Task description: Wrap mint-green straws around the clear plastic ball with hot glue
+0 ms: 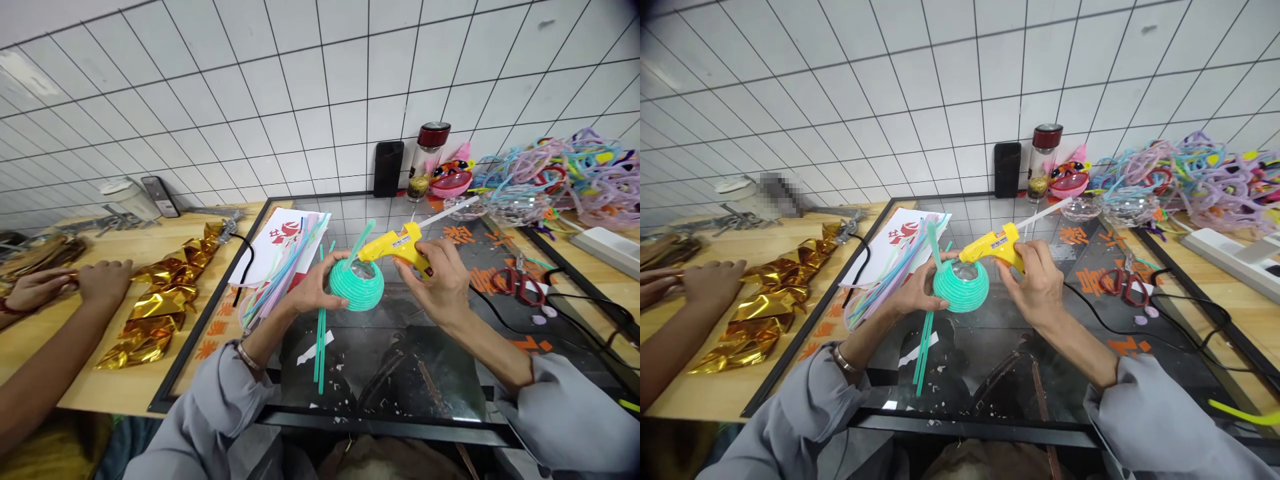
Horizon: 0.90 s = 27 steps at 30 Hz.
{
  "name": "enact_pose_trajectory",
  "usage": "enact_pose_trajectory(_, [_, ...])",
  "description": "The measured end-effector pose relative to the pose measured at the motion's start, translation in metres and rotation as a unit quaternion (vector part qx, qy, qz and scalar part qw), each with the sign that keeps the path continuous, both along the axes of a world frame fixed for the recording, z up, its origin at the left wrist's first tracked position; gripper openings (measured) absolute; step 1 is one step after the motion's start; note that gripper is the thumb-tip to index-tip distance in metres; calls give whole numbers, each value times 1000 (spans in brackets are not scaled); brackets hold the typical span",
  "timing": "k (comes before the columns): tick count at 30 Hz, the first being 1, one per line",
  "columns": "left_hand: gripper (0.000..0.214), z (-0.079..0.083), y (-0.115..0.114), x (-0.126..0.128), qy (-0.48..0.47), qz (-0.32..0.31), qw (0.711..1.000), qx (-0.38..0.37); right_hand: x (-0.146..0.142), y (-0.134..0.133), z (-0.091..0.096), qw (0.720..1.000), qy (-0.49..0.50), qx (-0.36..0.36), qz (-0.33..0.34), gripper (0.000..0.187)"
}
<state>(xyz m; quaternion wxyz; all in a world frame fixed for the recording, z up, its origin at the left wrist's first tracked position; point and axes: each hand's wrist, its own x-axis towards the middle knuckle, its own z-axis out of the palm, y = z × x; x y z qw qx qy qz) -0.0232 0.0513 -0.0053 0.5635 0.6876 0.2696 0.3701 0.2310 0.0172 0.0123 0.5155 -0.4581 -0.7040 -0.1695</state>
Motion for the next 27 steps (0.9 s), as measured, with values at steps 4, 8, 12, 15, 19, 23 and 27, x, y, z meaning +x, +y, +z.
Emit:
enact_pose_trajectory(4, [92, -2, 0, -1, 5, 10, 1000, 5, 0, 0, -1, 1000, 2, -11, -8, 20])
enact_pose_trajectory(8, [91, -1, 0, -1, -2, 5, 1000, 6, 2, 0, -1, 1000, 9, -22, 11, 19])
enact_pose_trajectory(12, [91, 0, 1, -1, -2, 0, 1000, 11, 3, 0, 0, 1000, 13, -20, 17, 19])
enact_pose_trajectory(15, [90, 0, 1, -1, -1, 4, 1000, 12, 4, -1, 1, 1000, 7, -21, 13, 19])
enact_pose_trajectory(19, [90, 0, 0, -1, -4, 2, 1000, 8, 5, -1, 3, 1000, 0, -15, 16, 19])
enact_pose_trajectory(23, [91, 1, -1, -2, 9, 7, 1000, 5, 7, -1, 4, 999, -6, -15, 27, 20])
enact_pose_trajectory(27, [91, 1, 0, -2, 7, 3, 1000, 8, 9, -1, 5, 999, -10, -22, 35, 19])
